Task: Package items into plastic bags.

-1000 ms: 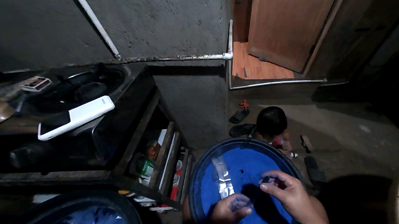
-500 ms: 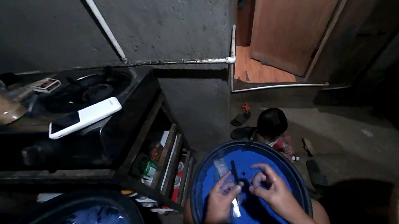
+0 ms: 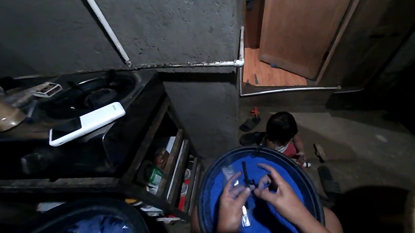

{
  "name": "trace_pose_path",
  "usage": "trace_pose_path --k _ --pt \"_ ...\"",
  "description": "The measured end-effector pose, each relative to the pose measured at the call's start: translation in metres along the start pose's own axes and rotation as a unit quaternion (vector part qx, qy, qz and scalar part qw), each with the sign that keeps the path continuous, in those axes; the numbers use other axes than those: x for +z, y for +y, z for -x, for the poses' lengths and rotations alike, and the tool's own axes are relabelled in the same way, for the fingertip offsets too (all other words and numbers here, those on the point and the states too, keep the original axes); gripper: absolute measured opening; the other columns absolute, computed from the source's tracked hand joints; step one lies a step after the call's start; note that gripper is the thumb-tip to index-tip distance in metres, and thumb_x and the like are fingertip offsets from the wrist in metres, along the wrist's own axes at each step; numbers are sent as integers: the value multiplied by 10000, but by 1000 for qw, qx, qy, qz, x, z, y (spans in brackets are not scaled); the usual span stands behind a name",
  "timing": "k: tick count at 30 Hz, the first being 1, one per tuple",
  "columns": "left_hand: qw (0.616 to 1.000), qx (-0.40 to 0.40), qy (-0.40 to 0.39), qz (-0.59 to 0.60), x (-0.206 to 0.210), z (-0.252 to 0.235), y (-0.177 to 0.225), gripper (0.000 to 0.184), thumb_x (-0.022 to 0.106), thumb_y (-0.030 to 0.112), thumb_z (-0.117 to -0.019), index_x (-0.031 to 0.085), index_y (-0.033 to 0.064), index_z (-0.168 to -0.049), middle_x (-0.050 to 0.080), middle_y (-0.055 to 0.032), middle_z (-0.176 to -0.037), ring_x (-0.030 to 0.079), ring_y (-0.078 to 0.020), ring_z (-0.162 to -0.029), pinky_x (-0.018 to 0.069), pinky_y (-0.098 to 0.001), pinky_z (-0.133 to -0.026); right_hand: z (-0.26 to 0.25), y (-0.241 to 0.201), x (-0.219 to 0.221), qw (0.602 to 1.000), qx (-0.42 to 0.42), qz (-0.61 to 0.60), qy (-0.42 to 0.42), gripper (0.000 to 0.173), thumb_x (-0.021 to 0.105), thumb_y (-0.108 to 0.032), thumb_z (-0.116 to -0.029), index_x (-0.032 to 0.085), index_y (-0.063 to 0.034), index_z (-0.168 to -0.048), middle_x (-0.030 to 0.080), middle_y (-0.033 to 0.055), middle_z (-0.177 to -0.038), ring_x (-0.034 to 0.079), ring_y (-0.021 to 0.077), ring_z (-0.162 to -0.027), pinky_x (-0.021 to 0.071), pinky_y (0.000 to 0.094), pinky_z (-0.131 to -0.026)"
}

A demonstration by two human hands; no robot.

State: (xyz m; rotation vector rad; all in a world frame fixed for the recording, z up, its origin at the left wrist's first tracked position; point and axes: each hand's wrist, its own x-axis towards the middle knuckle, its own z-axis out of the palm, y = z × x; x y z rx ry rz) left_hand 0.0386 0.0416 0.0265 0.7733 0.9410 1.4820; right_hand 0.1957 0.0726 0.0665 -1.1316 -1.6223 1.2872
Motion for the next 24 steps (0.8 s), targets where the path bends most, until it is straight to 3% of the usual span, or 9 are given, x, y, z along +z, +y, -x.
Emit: trace_pose_path --k 4,7,9,12,14,18,24 --pt "995 -46 -83 -43 -1 1 3 552 607 -33 -933 414 -22 -1450 739 -100 -996 727 -150 -877 601 -321 -831 -8 0 -5 999 26 -43 11 535 683 -258 -951 535 -11 -1402 665 10 -1002 631 62 -831 542 214 -750" --pt "988 -76 -113 -71 3 2 7 520 631 -21 -929 449 -12 -1416 739 -91 -1013 732 -152 -885 603 -313 -828 -10 -1 -4 997 25 -74 20 253 704 -135 -931 683 -8 -1149 698 12 -902 650 59 -766 552 210 -705" --pt "983 -81 -147 -73 0 2 5 587 631 8 -940 393 -13 -1476 732 -109 -1076 731 -173 -929 603 -332 -855 -11 -1 -5 996 16 -86 28 176 697 -78 -927 694 0 -1085 702 15 -865 657 60 -743 563 215 -696" --pt "965 -99 -238 -51 -10 0 1 878 637 11 -878 164 65 -1616 611 -162 -1371 689 -251 -1108 587 -393 -924 -14 0 -9 994 21 -91 52 198 693 -59 -927 700 19 -1109 723 31 -870 684 83 -772 585 240 -733" --pt "954 -131 -267 -37 -13 -2 0 1013 643 -38 -827 55 123 -1636 534 -153 -1469 674 -266 -1152 583 -415 -943 -15 1 -13 992 26 -105 58 218 693 -49 -927 700 29 -1130 736 38 -868 694 92 -771 589 246 -743" --pt "957 -156 -243 -39 -13 0 -4 1025 678 -79 -819 77 103 -1629 603 -149 -1393 721 -244 -1052 603 -379 -899 -16 4 -22 992 12 -124 32 227 686 -42 -924 705 25 -1140 739 45 -895 691 98 -801 581 248 -772" --pt "961 -138 -238 -24 -15 0 -9 954 679 -79 -828 144 52 -1607 640 -142 -1337 719 -255 -1066 610 -389 -892 -9 -4 -28 998 -35 -53 -21 238 714 -95 -914 722 -5 -1134 741 16 -961 691 58 -840 586 222 -786"
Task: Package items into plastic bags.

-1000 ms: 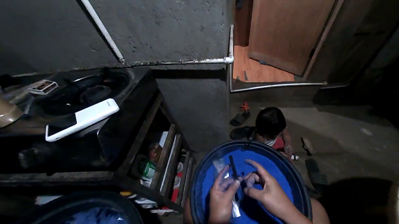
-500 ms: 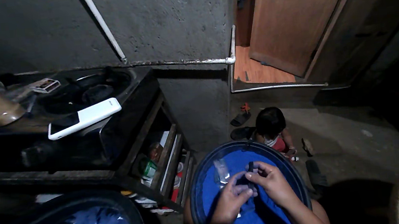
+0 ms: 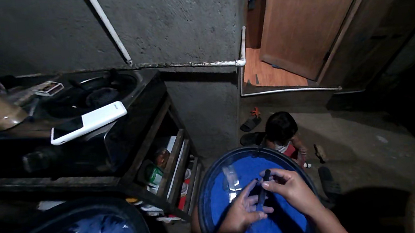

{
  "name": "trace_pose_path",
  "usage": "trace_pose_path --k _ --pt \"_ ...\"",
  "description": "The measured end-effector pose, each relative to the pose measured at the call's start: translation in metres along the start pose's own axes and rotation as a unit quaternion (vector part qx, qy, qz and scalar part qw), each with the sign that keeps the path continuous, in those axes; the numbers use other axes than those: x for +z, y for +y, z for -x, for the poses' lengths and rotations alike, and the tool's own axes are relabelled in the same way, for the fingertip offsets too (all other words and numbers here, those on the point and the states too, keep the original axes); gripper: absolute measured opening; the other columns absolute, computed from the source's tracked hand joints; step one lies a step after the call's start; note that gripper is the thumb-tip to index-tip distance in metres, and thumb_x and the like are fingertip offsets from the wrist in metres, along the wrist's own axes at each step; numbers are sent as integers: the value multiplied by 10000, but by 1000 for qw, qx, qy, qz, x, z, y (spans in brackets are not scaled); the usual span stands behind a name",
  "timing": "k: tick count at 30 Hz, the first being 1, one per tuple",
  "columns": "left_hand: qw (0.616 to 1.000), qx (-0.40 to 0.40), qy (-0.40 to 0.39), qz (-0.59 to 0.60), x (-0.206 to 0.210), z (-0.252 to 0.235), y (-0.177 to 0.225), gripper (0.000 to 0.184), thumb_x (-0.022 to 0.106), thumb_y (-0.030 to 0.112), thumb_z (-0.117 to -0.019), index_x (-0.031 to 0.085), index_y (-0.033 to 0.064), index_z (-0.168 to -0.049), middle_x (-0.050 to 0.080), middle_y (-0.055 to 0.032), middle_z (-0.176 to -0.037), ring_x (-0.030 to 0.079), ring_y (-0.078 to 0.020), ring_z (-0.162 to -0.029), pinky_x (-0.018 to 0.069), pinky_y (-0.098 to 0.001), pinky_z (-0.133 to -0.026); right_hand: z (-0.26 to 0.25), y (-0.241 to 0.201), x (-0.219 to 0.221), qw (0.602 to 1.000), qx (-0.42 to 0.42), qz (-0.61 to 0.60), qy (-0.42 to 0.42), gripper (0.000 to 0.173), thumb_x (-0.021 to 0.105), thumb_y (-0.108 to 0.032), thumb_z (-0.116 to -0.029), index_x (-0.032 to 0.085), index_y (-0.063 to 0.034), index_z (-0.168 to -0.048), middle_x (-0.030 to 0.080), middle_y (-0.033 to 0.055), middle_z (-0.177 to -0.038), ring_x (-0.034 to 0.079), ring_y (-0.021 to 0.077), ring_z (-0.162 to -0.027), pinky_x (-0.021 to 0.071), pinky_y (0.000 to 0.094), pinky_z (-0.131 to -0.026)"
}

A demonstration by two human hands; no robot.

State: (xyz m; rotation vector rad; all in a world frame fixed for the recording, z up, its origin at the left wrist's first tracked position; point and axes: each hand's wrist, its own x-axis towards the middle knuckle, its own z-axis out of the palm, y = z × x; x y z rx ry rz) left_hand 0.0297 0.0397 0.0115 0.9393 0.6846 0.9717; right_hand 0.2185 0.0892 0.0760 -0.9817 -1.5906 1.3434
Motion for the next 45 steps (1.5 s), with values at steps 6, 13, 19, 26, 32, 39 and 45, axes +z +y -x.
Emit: trace_pose_path --k 6,13,19,26,32,39,45 --pt "1000 -15 3 -3 5 1 5 921 679 -91 -827 194 48 -1598 657 -134 -1305 725 -243 -1045 611 -379 -884 2 -4 -2 999 2 31 14 220 722 -124 -909 726 -29 -1106 718 -21 -894 656 24 -761 561 187 -716" --pt "999 -31 -4 -5 6 4 7 886 659 -92 -839 219 59 -1593 680 -123 -1272 727 -230 -1033 608 -361 -865 -3 15 -7 969 120 -175 126 165 597 -22 -979 648 35 -1126 708 68 -855 664 108 -707 573 240 -669" --pt "1000 -20 -6 8 -1 10 7 890 674 -62 -830 225 66 -1587 687 -117 -1279 733 -224 -1013 611 -350 -838 -1 47 -20 885 180 -323 282 106 498 -101 -1069 572 -25 -1061 672 54 -819 631 77 -610 553 198 -552" --pt "994 -51 -87 47 -15 8 12 1036 723 -52 -808 82 95 -1608 696 -103 -1229 740 -222 -991 620 -353 -839 30 59 -28 988 126 84 5 646 716 -400 -904 562 -55 -1429 640 86 -1266 637 155 -1092 541 333 -945" --pt "983 -67 -168 27 -15 2 6 1053 713 -53 -801 39 71 -1602 660 -99 -1289 729 -223 -1037 618 -370 -862 23 27 -17 990 -29 -4 -138 134 712 -179 -931 797 -77 -956 722 -51 -969 647 3 -937 548 192 -841" --pt "979 5 -85 -187 -9 9 31 687 716 93 -897 425 19 -1516 568 -125 -1426 586 -141 -1258 486 -324 -1075 16 -13 -8 968 -86 221 -85 232 658 -265 -952 767 -74 -879 673 -1 -855 604 10 -794 507 183 -711" --pt "921 150 47 -357 22 -5 39 304 562 233 -1023 707 17 -1180 701 -93 -1135 650 -118 -1068 524 -324 -974 13 -20 9 956 -132 254 72 214 642 -253 -921 745 -94 -820 663 -34 -790 610 -9 -718 519 167 -648"
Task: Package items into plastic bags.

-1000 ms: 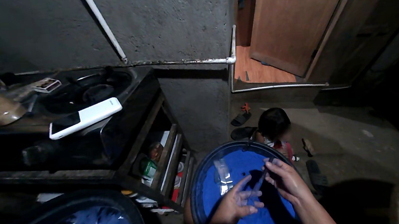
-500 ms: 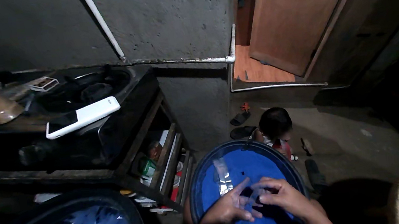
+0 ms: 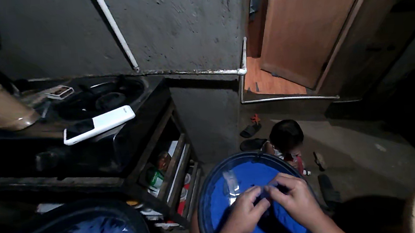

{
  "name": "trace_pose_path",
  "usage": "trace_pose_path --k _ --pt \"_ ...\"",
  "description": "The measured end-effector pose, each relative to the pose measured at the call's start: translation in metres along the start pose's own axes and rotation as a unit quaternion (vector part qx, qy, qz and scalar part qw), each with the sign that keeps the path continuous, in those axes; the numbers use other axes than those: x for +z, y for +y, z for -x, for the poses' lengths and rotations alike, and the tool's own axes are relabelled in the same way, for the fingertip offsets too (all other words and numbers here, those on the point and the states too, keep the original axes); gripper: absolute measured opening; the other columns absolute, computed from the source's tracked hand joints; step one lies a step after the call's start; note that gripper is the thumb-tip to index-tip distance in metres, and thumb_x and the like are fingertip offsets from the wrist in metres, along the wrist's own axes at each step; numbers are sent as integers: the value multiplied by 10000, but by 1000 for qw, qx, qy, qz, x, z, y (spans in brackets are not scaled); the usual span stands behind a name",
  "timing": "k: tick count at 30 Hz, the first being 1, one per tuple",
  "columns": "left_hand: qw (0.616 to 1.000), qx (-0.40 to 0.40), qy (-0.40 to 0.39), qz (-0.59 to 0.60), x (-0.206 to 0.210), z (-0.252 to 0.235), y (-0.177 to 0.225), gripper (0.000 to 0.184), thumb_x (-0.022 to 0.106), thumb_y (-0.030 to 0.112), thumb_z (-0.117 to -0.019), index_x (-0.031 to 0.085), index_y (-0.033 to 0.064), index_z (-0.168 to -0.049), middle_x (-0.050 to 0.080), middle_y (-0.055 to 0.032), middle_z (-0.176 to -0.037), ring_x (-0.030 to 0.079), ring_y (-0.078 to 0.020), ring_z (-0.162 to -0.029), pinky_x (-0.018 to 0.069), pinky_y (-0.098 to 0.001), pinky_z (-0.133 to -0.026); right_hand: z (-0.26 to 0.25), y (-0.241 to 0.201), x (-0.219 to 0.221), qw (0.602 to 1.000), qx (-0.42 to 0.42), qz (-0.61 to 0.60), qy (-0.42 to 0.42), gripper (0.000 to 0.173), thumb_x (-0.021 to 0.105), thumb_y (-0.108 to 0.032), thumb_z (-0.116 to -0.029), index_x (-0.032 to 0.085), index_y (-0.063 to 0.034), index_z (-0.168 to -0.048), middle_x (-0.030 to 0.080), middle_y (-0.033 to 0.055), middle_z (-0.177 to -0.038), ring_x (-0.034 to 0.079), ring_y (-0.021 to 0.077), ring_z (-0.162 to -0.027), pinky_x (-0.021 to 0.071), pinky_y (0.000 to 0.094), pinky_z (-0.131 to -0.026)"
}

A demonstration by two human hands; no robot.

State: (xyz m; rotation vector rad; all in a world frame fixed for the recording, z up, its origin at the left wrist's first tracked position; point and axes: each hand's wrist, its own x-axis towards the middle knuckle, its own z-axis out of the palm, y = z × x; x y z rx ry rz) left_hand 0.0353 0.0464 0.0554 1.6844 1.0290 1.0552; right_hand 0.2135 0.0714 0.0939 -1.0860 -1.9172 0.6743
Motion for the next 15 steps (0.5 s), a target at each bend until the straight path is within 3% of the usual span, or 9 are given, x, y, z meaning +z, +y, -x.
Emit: trace_pose_path --k 3,5,7,10,13,15 --pt "1000 -10 -29 1 -1 -1 -1 354 514 256 -1056 676 -17 -1213 691 -132 -1143 644 -132 -1067 510 -333 -981 -4 -2 -7 998 -8 -53 38 188 654 -222 -928 751 -90 -836 677 -47 -815 609 -33 -735 514 138 -661" --pt "998 -12 -63 12 -3 1 -4 394 574 257 -1031 622 -22 -1306 677 -146 -1210 646 -136 -1107 514 -334 -1006 -9 -2 -15 991 -4 -123 44 154 655 -168 -936 748 -75 -855 683 -51 -815 602 -32 -713 509 136 -640" --pt "996 -27 -77 31 -2 1 -6 593 709 225 -936 502 -8 -1440 638 -159 -1290 630 -165 -1171 513 -353 -1029 -13 -3 -23 987 9 -157 40 139 647 -145 -940 742 -75 -868 682 -57 -825 593 -30 -705 499 137 -634" --pt "999 -33 -6 18 4 -2 -3 867 804 291 -845 371 62 -1560 621 -144 -1336 606 -201 -1219 501 -415 -1042 -16 -5 -24 990 -12 -134 46 138 659 -158 -937 750 -75 -875 690 -46 -845 616 -27 -748 519 133 -671" --pt "999 -25 37 0 14 -9 8 780 728 323 -924 356 61 -1557 662 -146 -1216 650 -202 -1100 537 -410 -964 -18 -10 -19 989 -22 -130 71 141 651 -145 -934 747 -67 -867 685 -42 -837 613 -27 -741 515 130 -667" --pt "998 -17 43 33 20 -11 9 616 634 247 -996 388 10 -1508 658 -99 -1003 656 -145 -872 566 -328 -814 -22 -12 -22 983 -12 -159 91 128 636 -115 -940 732 -64 -874 682 -51 -815 605 -25 -701 513 136 -639"
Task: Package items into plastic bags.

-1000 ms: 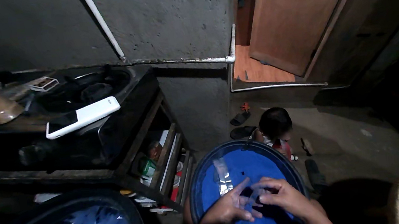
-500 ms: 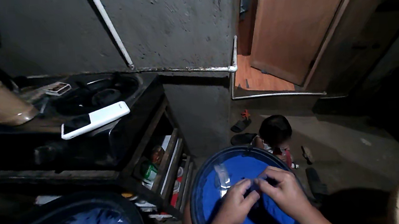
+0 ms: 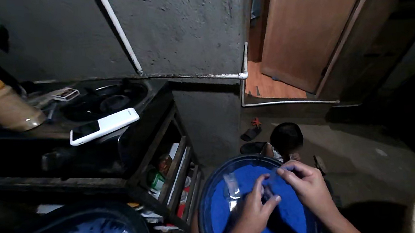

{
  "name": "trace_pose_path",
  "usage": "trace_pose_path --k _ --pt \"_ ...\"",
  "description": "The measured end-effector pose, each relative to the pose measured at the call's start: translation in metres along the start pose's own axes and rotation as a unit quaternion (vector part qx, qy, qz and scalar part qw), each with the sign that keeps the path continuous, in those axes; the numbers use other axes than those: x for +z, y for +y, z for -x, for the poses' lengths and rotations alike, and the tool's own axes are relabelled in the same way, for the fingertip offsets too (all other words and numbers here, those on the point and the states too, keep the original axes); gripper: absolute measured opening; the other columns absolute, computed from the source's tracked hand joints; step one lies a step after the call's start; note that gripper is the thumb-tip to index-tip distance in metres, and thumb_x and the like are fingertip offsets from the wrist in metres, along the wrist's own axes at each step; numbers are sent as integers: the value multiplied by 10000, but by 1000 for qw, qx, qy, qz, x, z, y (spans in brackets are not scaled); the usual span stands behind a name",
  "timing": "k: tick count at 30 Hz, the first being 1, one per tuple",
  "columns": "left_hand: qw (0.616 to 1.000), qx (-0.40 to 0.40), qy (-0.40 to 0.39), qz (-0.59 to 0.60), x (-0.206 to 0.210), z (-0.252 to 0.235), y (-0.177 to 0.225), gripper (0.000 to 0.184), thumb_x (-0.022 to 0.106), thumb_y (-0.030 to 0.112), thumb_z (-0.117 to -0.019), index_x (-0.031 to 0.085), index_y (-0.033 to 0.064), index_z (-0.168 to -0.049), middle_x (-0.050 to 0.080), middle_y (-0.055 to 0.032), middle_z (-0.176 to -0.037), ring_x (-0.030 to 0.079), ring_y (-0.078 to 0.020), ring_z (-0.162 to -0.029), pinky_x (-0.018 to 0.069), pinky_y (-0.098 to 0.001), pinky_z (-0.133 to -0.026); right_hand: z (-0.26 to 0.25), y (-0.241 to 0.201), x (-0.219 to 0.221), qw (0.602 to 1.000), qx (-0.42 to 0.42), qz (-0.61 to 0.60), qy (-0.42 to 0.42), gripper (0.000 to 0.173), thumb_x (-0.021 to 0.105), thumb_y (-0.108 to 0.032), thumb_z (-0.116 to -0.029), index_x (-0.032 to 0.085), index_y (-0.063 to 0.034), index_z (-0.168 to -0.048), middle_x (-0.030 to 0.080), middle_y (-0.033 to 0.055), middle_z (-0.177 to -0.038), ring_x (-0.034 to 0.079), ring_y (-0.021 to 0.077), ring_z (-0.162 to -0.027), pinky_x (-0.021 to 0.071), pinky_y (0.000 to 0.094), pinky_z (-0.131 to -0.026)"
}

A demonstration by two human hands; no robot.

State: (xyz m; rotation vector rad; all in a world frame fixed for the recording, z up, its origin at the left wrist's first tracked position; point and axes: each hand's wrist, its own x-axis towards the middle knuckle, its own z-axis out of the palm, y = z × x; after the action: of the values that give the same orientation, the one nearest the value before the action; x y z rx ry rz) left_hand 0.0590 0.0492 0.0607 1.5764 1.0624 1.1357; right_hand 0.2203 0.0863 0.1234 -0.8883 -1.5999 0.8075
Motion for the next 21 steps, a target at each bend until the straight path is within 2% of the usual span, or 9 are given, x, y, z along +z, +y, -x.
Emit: trace_pose_path --k 3,6,8,10,11,13,17,19,21 --pt "996 9 40 75 5 9 -1 411 569 148 -1024 511 -22 -1394 596 -4 -786 572 -43 -614 518 -209 -575 -9 -2 -12 998 35 -42 22 132 604 -87 -951 714 -86 -876 661 -79 -762 581 -19 -650 488 140 -597" --pt "993 48 75 80 1 18 -7 352 587 127 -1010 593 -8 -1334 543 57 -674 489 16 -547 445 -157 -521 -9 4 -21 996 41 -81 8 146 595 -81 -960 718 -100 -884 672 -76 -773 588 -12 -657 490 142 -601" --pt "996 52 57 43 -5 20 -12 393 606 165 -1010 584 19 -1375 541 39 -670 505 -13 -541 467 -186 -523 -6 6 -20 994 42 -98 -3 152 601 -82 -955 724 -108 -869 664 -78 -763 577 -13 -654 483 144 -603" --pt "998 38 35 -32 -11 18 -11 486 677 243 -973 577 36 -1401 679 -48 -857 649 -100 -722 569 -289 -678 -2 6 -15 997 21 -75 -22 132 622 -86 -943 730 -97 -868 673 -78 -788 592 -23 -684 500 143 -627" --pt "997 41 29 -64 -13 16 -8 568 711 312 -948 559 38 -1422 705 -95 -1077 678 -159 -960 571 -364 -866 -1 5 -10 998 6 -47 -33 117 636 -98 -936 730 -89 -866 676 -72 -812 604 -26 -713 513 139 -648" --pt "990 85 50 -105 -10 10 -3 673 686 451 -940 539 11 -1427 624 -159 -1345 580 -244 -1269 470 -439 -1081 4 4 0 999 -24 16 -45 130 660 -142 -925 729 -74 -839 661 -57 -818 593 -34 -733 501 126 -654" --pt "965 160 126 -165 0 -4 7 335 532 213 -1012 680 -25 -1195 706 -165 -1180 644 -263 -1186 455 -440 -1084 9 6 15 993 -60 98 -37 188 662 -195 -929 722 -65 -808 656 -28 -799 593 -30 -727 500 122 -651" --pt "958 186 139 -171 1 -9 7 280 476 91 -1003 715 -48 -1047 734 -159 -1033 686 -252 -1072 469 -418 -1060 8 7 15 991 -71 106 -28 185 658 -199 -928 731 -66 -823 664 -25 -810 605 -25 -741 508 126 -664" --pt "959 192 113 -173 -1 -8 2 311 455 122 -1045 698 -49 -950 713 -155 -929 690 -243 -990 460 -417 -1064 5 6 10 992 -74 99 -15 177 650 -185 -930 736 -60 -838 672 -23 -830 614 -21 -756 519 131 -676"
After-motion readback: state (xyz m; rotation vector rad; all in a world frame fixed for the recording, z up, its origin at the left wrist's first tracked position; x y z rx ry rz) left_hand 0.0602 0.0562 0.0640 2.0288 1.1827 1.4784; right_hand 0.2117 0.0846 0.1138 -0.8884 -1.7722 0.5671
